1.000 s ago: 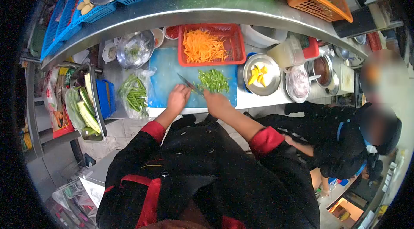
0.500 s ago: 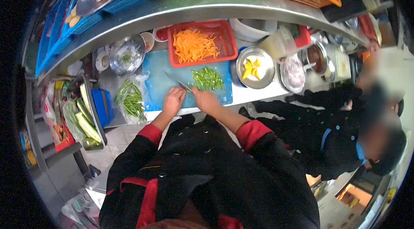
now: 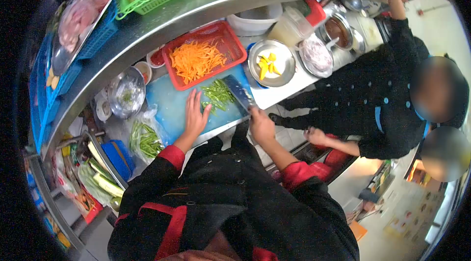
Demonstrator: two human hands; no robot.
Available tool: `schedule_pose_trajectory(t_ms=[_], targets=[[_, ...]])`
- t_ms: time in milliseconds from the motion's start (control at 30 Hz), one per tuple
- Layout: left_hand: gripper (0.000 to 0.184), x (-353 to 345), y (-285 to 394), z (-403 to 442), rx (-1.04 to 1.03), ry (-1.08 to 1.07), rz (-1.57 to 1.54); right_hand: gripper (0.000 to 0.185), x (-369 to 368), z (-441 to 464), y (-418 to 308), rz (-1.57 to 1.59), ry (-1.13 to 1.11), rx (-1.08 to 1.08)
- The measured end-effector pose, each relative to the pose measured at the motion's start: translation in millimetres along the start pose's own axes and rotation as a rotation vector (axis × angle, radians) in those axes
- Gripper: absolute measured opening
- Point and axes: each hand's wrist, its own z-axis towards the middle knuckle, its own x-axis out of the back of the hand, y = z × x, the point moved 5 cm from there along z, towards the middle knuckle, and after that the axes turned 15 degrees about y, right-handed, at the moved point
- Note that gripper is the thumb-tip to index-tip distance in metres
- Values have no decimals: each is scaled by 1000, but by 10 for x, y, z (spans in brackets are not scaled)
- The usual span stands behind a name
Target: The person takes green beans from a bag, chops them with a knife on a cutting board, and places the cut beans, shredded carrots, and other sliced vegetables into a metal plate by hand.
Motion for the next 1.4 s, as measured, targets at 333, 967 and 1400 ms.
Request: schedule_pose_trajectory(t_ms=[333,967,1400], targets=[[68,-419,-26,470,-202,-195,-124,35,205,-734,128,401,-101,-482],[53,-537,634,137,-31,-48,-182,34,-862,-800,-474,1423,-273,-1011],[37,-683,804,2108,153,242,-453,27,315,1244,-941,1007,-104,-527]])
